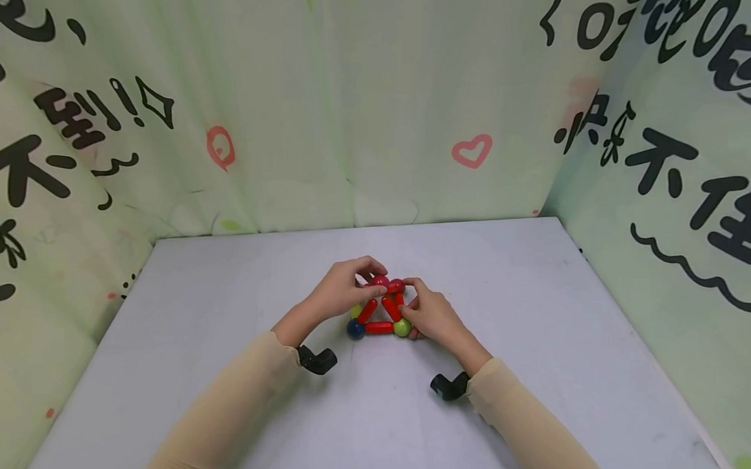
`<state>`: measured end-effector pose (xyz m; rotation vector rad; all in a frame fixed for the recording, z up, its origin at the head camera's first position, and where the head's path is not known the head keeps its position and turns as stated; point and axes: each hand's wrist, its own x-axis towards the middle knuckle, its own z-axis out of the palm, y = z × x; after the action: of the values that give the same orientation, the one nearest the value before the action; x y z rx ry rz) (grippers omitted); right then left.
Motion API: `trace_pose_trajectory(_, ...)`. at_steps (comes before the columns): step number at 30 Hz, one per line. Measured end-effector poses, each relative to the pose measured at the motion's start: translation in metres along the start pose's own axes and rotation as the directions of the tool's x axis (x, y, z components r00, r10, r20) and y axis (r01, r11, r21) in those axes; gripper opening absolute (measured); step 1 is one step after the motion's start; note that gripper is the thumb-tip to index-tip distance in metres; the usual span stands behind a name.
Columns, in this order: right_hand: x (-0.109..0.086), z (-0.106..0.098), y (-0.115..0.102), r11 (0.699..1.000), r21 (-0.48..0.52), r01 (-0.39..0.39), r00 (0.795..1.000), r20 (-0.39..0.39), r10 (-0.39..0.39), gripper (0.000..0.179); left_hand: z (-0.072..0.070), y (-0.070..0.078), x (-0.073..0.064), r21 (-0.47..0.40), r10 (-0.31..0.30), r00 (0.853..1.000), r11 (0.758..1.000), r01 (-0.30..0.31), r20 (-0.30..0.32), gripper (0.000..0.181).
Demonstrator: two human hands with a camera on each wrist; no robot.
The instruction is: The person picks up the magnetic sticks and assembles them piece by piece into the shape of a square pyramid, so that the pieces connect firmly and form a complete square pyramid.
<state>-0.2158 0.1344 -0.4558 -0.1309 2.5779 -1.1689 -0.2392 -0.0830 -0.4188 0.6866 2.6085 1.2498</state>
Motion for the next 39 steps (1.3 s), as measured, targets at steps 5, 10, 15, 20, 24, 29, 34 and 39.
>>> trace_pose_trajectory(5, -0.001, 0.001, -0.001, 0.995, -0.093, 0.036, 0.998, -0.044, -0.040, 0.060, 0.003, -0.010, -0.007, -0.026, -0.008, 1.000, 1.000, 0.008, 0.011, 0.037)
trace_pose_trajectory(10, -0.006, 0.002, -0.006, 0.941, -0.289, 0.177, 0.963, -0.149, -0.227, 0.048, 0.006, -0.014, -0.011, -0.025, 0.036, 0.999, 0.999, -0.036, 0.003, 0.041)
trace_pose_trajectory(15, -0.007, 0.003, -0.008, 0.917, -0.239, 0.320, 0.937, -0.059, -0.343, 0.043, 0.011, -0.018, -0.011, 0.051, 0.120, 0.992, 0.992, -0.117, -0.049, 0.042)
trace_pose_trajectory(20, -0.007, 0.002, -0.008, 0.922, -0.188, 0.339, 0.936, -0.035, -0.351, 0.042, 0.014, -0.024, -0.011, 0.089, 0.202, 0.978, 0.976, -0.197, -0.049, 0.041)
trace_pose_trajectory(24, -0.006, -0.001, -0.008, 0.928, -0.150, 0.340, 0.937, -0.024, -0.347, 0.042, 0.012, -0.027, -0.012, 0.056, 0.230, 0.973, 0.972, -0.229, -0.015, 0.045)
trace_pose_trajectory(29, -0.007, -0.001, -0.009, 0.929, -0.142, 0.342, 0.939, 0.020, -0.342, 0.049, 0.012, -0.030, -0.012, 0.043, 0.266, 0.964, 0.963, -0.267, 0.011, 0.045)
trace_pose_trajectory(34, -0.006, 0.000, -0.011, 0.915, -0.143, 0.377, 0.923, -0.023, -0.384, 0.053, 0.015, -0.028, -0.019, 0.074, 0.161, 0.986, 0.985, -0.157, -0.049, 0.060)
trace_pose_trajectory(39, -0.004, 0.001, -0.015, 0.899, -0.159, 0.409, 0.904, -0.065, -0.422, 0.044, 0.024, -0.020, -0.029, 0.161, 0.014, 0.994, 0.987, 0.004, -0.107, 0.052)
